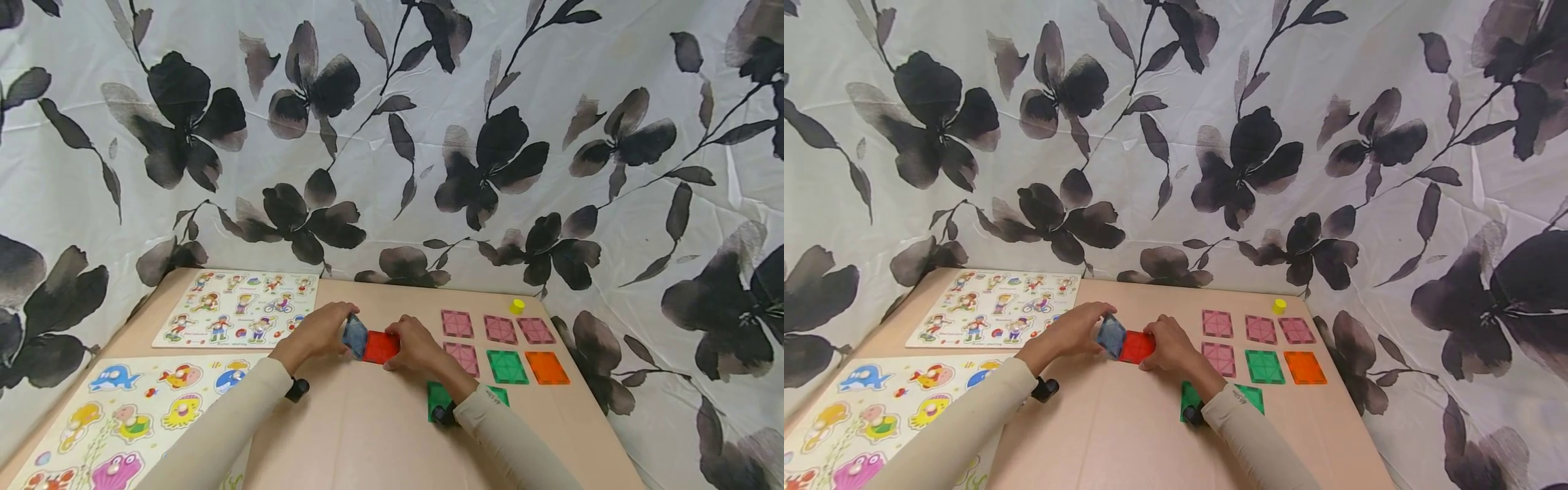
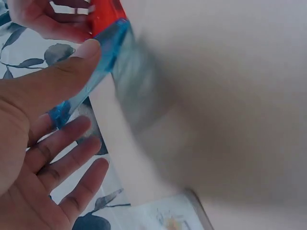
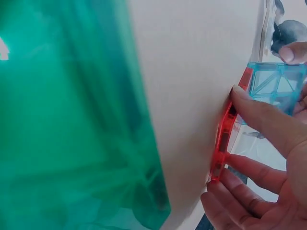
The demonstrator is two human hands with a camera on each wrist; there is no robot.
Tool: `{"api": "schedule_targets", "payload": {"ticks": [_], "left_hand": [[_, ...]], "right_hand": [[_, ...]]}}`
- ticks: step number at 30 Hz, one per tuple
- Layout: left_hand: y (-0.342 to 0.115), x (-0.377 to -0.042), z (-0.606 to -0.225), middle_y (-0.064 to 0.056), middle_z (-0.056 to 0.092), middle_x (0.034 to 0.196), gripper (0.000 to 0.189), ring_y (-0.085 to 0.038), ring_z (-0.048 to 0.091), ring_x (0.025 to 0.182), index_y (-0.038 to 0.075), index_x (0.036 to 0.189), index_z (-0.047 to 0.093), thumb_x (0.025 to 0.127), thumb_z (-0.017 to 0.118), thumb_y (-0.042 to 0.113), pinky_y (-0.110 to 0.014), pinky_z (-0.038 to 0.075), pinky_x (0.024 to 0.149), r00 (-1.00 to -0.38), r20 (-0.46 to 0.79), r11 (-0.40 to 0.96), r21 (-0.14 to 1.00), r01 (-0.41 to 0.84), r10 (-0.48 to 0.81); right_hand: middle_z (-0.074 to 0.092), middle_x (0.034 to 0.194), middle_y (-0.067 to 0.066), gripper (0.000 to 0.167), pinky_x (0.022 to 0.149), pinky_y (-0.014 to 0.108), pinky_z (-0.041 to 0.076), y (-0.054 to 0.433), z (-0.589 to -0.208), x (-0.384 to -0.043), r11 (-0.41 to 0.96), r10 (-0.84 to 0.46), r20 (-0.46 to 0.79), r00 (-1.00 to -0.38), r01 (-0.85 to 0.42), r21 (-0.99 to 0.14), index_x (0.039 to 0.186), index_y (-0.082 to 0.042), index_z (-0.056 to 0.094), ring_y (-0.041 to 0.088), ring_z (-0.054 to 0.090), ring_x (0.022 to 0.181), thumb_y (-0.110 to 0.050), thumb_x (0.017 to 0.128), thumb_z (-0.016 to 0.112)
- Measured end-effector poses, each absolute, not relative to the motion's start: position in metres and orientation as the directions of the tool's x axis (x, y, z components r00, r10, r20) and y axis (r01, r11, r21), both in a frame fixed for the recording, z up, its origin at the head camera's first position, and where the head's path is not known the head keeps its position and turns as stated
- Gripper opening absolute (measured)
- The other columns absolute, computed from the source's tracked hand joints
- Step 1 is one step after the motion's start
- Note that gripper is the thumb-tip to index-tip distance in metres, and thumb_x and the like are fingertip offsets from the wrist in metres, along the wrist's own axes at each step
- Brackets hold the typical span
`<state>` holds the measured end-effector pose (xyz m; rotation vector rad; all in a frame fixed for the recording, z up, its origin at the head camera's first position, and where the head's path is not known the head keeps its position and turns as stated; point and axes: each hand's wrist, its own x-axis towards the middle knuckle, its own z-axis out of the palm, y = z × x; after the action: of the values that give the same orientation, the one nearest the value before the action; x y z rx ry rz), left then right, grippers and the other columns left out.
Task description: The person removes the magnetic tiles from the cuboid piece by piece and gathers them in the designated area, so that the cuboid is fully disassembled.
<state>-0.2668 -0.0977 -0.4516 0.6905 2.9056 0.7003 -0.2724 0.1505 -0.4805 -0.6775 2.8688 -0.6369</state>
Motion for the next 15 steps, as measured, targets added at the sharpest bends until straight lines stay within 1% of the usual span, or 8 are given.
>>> {"api": "schedule_targets", "payload": {"ticks": [1, 4, 6, 11, 15], "left_hand": [[-0.0981, -0.2667, -0.4515, -0.013, 0.062, 0.146, 0.085, -0.032, 0.057, 0.133, 0.007, 0.147, 0.058, 0.073, 0.100, 0.018, -0.050, 0.048, 0.118, -0.895, 0.035, 0.807, 0.420, 0.416, 0.444], [-0.0990, -0.2669, -0.4521, -0.011, 0.063, 0.134, 0.081, -0.028, 0.057, 0.120, 0.005, 0.141, 0.061, 0.073, 0.101, 0.024, -0.046, 0.053, 0.110, -0.889, 0.053, 0.829, 0.339, 0.444, 0.454], [-0.0994, -0.2669, -0.4527, -0.011, 0.062, 0.128, 0.080, -0.026, 0.056, 0.115, 0.005, 0.139, 0.063, 0.072, 0.101, 0.027, -0.045, 0.055, 0.106, -0.887, 0.063, 0.837, 0.307, 0.453, 0.457], [-0.1000, -0.2663, -0.4557, -0.009, 0.060, 0.122, 0.078, -0.025, 0.055, 0.111, 0.005, 0.135, 0.065, 0.071, 0.101, 0.032, -0.043, 0.056, 0.101, -0.881, 0.085, 0.836, 0.284, 0.469, 0.465], [-0.1007, -0.2649, -0.4595, -0.008, 0.060, 0.121, 0.078, -0.024, 0.055, 0.110, 0.007, 0.132, 0.066, 0.069, 0.102, 0.035, -0.043, 0.056, 0.098, -0.871, 0.117, 0.826, 0.278, 0.490, 0.477]], "right_hand": [[0.065, 0.116, 0.008, 0.070, 0.096, 0.039, 0.054, 0.1505, -0.4806, -0.2721, 0.812, -0.451, -0.027, -0.892, -0.397, -0.428, 0.132, -0.006, 0.073, 0.022, 0.056, 0.109, -0.029, 0.072, 0.100], [0.064, 0.117, 0.007, 0.070, 0.098, 0.040, 0.055, 0.1508, -0.4813, -0.2712, 0.820, -0.443, -0.029, -0.896, -0.391, -0.418, 0.132, -0.007, 0.073, 0.022, 0.056, 0.111, -0.031, 0.072, 0.099], [0.064, 0.117, 0.007, 0.070, 0.099, 0.041, 0.056, 0.1511, -0.4804, -0.2702, 0.822, -0.436, -0.025, -0.899, -0.387, -0.418, 0.132, -0.007, 0.073, 0.022, 0.056, 0.112, -0.031, 0.072, 0.099], [0.062, 0.119, 0.007, 0.072, 0.101, 0.042, 0.057, 0.1542, -0.4783, -0.2680, 0.822, -0.434, -0.016, -0.901, -0.388, -0.417, 0.133, -0.007, 0.072, 0.022, 0.055, 0.114, -0.032, 0.071, 0.099], [0.061, 0.120, 0.006, 0.074, 0.101, 0.042, 0.056, 0.1597, -0.4768, -0.2647, 0.819, -0.432, -0.018, -0.902, -0.384, -0.427, 0.135, -0.008, 0.070, 0.021, 0.054, 0.115, -0.033, 0.071, 0.099]]}}
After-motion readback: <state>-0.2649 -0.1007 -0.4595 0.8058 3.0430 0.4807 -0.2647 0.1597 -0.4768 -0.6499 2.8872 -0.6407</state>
